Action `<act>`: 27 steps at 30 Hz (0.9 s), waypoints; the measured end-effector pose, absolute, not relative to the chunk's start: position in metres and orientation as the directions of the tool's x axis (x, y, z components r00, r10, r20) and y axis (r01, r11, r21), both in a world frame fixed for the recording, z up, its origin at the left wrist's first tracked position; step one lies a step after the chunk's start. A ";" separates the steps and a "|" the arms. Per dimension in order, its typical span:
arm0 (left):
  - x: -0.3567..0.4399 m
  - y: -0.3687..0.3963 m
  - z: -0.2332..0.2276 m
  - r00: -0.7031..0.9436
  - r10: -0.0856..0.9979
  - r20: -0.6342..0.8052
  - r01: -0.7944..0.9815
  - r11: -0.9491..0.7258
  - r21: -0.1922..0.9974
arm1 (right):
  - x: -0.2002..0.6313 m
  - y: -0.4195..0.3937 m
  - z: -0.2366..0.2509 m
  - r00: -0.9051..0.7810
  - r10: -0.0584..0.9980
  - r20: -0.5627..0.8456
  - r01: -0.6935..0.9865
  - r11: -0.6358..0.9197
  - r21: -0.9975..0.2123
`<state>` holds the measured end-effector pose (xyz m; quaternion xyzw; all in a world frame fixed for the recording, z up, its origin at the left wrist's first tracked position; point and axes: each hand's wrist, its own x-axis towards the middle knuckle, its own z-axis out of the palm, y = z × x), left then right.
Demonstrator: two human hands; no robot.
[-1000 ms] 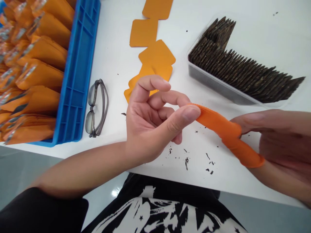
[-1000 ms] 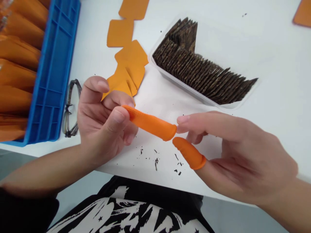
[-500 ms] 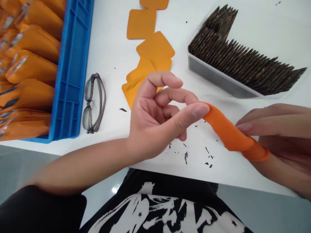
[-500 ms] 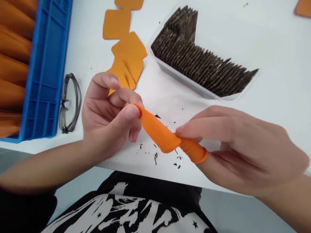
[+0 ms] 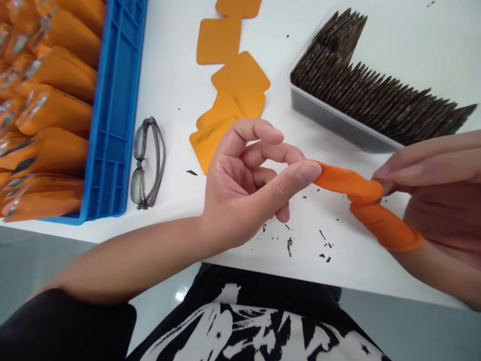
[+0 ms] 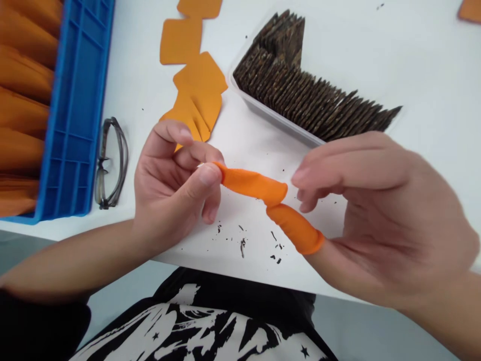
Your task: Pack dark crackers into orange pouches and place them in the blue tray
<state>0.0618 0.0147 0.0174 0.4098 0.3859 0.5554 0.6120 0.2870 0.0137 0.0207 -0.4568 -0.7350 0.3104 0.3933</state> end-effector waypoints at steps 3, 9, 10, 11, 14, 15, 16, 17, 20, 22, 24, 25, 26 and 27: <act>0.062 0.015 0.016 0.014 0.996 0.085 -0.375 -0.073 0.924 | 0.283 0.014 0.022 -0.285 0.895 0.342 0.284 0.420 -0.862; 0.062 0.013 0.013 0.019 0.993 0.115 -0.331 -0.102 0.938 | 0.279 0.007 0.024 -0.231 0.966 0.116 0.329 0.190 -0.925; 0.062 0.012 0.013 0.020 0.991 0.131 -0.311 -0.118 0.943 | 0.278 0.006 0.024 -0.230 0.967 0.112 0.333 0.187 -0.924; 0.062 0.012 0.013 0.016 0.987 0.158 -0.288 -0.147 0.946 | 0.278 0.005 0.024 -0.229 0.966 0.118 0.317 0.189 -0.929; 0.063 0.011 0.011 -0.012 0.962 0.272 -0.220 -0.268 0.938 | 0.276 0.004 0.022 -0.249 0.966 0.066 0.249 0.130 -0.960; 0.063 0.010 0.010 -0.011 0.951 0.309 -0.207 -0.305 0.930 | 0.275 0.005 0.022 -0.235 0.971 0.041 0.232 0.097 -0.968; 0.063 0.010 0.009 0.000 0.941 0.340 -0.198 -0.333 0.922 | 0.274 0.005 0.022 -0.226 0.974 0.027 0.212 0.076 -0.974; 0.062 0.010 0.008 0.020 0.931 0.364 -0.193 -0.353 0.915 | 0.274 0.006 0.021 -0.223 0.975 0.011 0.197 0.056 -0.979; 0.062 0.010 0.007 0.079 0.912 0.402 -0.203 -0.380 0.902 | 0.272 0.008 0.018 -0.240 0.971 -0.019 0.146 0.016 -0.989; 0.062 0.009 0.007 0.093 0.913 0.398 -0.213 -0.372 0.903 | 0.270 0.009 0.016 -0.268 0.962 -0.045 0.105 -0.017 -0.994; 0.063 0.009 0.007 0.074 0.921 0.382 -0.210 -0.361 0.909 | 0.268 0.010 0.014 -0.299 0.953 -0.054 0.052 -0.040 -0.998; 0.063 0.009 0.007 0.065 0.923 0.379 -0.204 -0.360 0.910 | 0.268 0.011 0.014 -0.305 0.951 -0.056 0.030 -0.049 -0.998; 0.064 0.009 0.007 0.060 0.924 0.377 -0.198 -0.359 0.912 | 0.267 0.011 0.014 -0.303 0.951 -0.055 0.014 -0.053 -0.999; 0.064 0.009 0.007 0.061 0.924 0.377 -0.195 -0.359 0.913 | 0.267 0.011 0.015 -0.298 0.953 -0.055 0.009 -0.055 -0.998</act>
